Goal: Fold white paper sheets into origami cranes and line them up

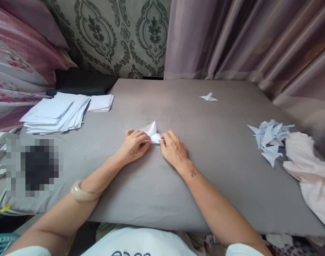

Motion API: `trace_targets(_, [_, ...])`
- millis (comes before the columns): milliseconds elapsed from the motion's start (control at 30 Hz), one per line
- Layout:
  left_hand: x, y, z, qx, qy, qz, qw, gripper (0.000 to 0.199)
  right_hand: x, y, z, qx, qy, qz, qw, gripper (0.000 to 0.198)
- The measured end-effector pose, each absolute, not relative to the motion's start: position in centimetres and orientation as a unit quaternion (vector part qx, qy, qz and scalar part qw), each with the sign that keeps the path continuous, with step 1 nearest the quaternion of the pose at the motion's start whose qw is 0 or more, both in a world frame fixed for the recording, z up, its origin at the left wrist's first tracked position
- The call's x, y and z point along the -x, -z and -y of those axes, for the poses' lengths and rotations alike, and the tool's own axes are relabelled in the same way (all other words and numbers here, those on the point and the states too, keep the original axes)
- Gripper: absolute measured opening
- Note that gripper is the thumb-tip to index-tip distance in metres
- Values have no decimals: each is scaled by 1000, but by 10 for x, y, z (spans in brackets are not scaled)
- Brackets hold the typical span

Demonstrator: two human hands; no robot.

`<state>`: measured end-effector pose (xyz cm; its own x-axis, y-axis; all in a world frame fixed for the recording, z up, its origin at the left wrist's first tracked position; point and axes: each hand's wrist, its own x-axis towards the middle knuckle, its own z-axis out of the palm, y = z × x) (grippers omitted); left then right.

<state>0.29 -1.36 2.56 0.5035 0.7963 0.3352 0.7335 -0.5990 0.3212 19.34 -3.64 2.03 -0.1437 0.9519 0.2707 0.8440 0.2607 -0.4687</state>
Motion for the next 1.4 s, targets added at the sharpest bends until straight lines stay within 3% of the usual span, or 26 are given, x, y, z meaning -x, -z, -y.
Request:
trace_targets(133, [-4,-25,13,-856,-231,-455,85,16,-192,-23,41,596,-80,742,296,10])
trace_targets(400, [-5,-24,14,-851,-231,-463,87,18,-196,-19,37,595,-101,752,268,14])
trace_targets(633, [-10,-19,10,-838,-227,-489,82,23,-196,-17,33,611,-122,731,276,6])
trace_targets(800, [-10,-18,10,-829,-246,-494,86,11,-195,-16,34,497,-130,807,291,26])
trace_targets(1000, [5,-23,10,-848,-221,-462,136,18,-194,-18,41,481,-116,832,251,33])
trace_targets(1300, [8,-20,7,-859,-271,-433,22,24,-193,-18,44,484,-104,832,252,34])
trace_targets(1400, [5,-19,8,-823,-306,-479,-15,41,-193,-19,44,486,-98,836,235,32])
